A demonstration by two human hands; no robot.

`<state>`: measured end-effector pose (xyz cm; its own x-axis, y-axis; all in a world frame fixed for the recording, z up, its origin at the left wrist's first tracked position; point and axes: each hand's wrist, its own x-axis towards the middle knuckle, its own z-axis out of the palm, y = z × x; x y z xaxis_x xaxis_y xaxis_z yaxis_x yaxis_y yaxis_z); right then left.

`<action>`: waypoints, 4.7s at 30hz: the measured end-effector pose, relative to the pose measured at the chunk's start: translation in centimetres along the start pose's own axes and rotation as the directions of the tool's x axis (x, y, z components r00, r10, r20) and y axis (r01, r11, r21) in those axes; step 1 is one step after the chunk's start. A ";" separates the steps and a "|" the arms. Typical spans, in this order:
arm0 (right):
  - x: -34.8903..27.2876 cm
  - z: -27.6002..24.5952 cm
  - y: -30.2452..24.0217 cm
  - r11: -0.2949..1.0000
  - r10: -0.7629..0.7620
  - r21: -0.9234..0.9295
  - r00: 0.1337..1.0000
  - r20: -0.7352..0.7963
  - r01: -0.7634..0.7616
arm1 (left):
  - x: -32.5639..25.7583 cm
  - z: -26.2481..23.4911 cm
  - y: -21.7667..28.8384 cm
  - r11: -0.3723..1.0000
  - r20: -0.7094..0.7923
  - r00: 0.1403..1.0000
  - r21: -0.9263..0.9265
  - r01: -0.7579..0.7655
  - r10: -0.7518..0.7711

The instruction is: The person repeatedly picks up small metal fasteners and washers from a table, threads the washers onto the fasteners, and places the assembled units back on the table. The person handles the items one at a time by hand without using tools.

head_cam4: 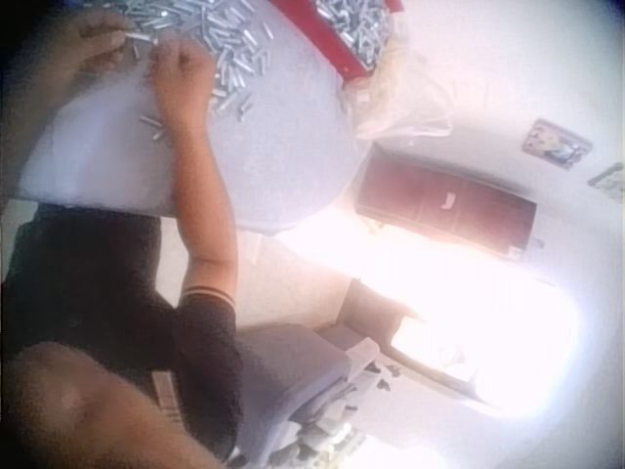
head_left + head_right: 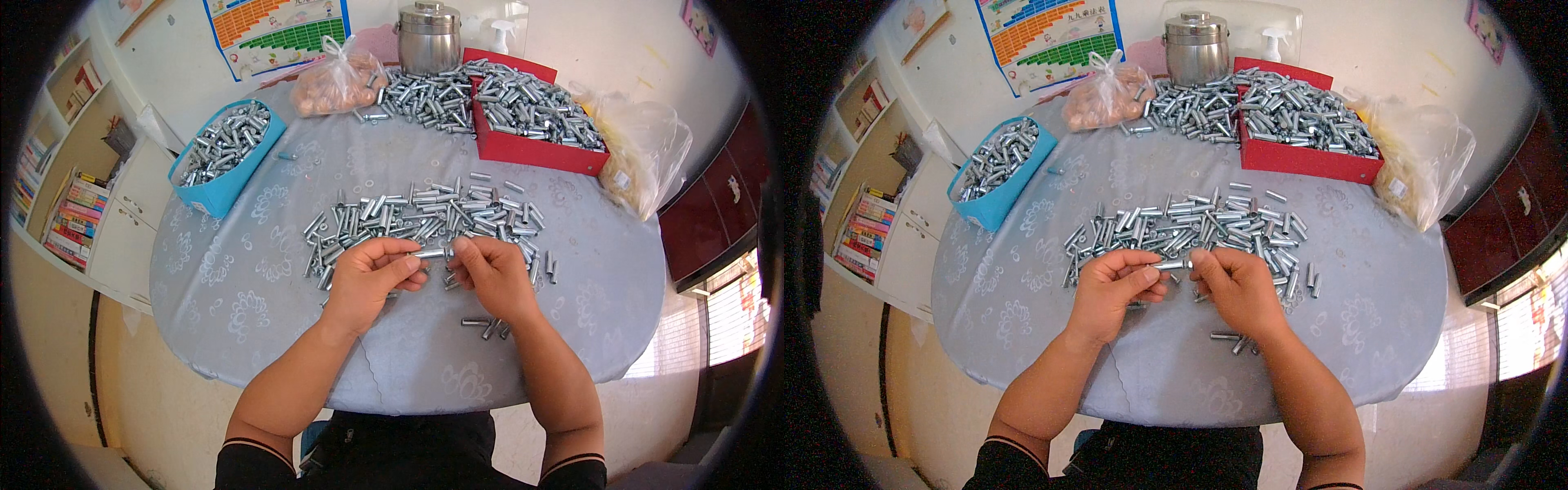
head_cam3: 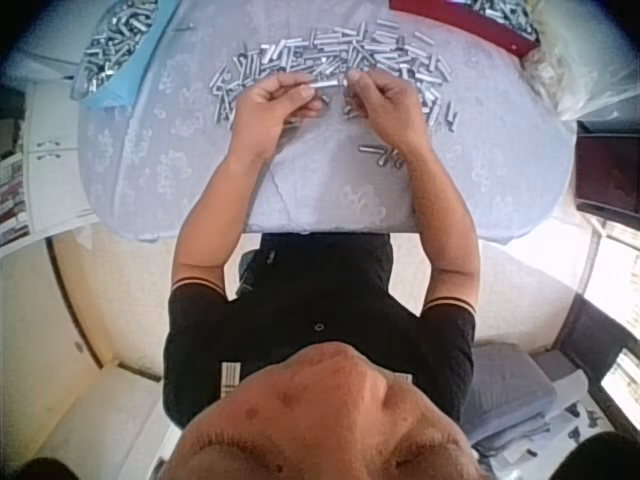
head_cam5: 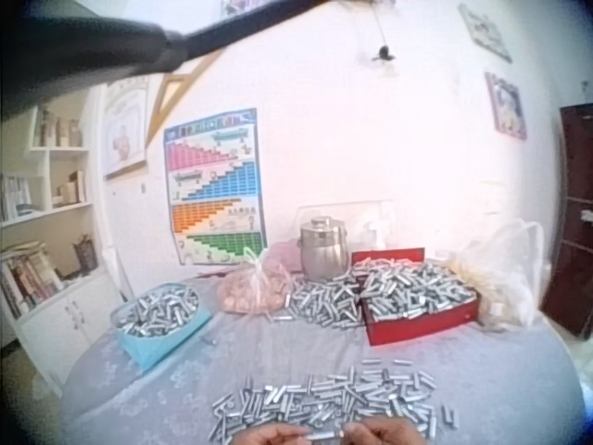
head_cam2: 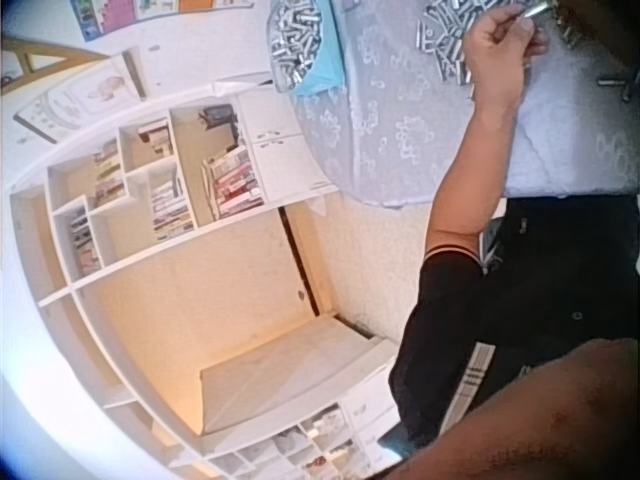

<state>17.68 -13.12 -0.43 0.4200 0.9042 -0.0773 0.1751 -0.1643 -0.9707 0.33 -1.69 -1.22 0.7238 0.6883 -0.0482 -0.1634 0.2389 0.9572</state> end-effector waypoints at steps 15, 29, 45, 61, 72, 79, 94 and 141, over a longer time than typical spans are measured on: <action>0.0 0.7 0.5 0.939 -0.249 0.241 0.968 -0.007 0.244 | 0.1 -0.1 0.0 1.000 0.000 1.000 -0.026 0.002 -0.002; 0.2 0.3 0.6 0.961 -0.143 0.237 0.990 -0.015 0.142 | 0.0 0.0 0.1 1.000 0.000 1.000 -0.023 0.002 -0.002; -0.2 0.7 -0.1 0.933 -0.154 0.333 0.988 0.020 0.139 | -0.2 0.1 0.0 0.999 0.039 0.999 -0.033 -0.005 0.006; -0.2 0.7 0.5 0.939 -0.194 0.290 0.981 0.006 0.184 | -0.3 0.3 0.2 0.995 0.024 1.000 -0.096 0.006 -0.004; 0.1 1.0 0.2 0.901 -0.174 0.397 0.984 -0.038 0.174 | -0.2 0.0 -0.4 0.999 0.009 0.999 -0.029 -0.043 0.044; 0.0 0.3 0.8 0.962 -0.155 0.229 0.988 0.003 0.150 | -0.3 0.4 -0.1 0.998 -0.011 0.998 -0.017 -0.058 0.058; -0.1 0.5 0.6 0.949 -0.171 0.277 0.984 0.046 0.152 | -0.3 0.3 -0.1 0.995 0.006 0.996 0.031 -0.091 0.091; 1.7 -2.4 0.6 0.826 -0.111 0.489 0.931 -0.348 0.281 | 0.2 -0.4 0.6 0.947 -0.369 0.873 0.071 -0.314 0.318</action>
<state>20.63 -12.58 -0.65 0.6814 0.7229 0.1145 -0.1726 0.3108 -0.9347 0.11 -1.15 -0.80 0.3327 0.9299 0.1565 -0.3347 -0.0387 0.9415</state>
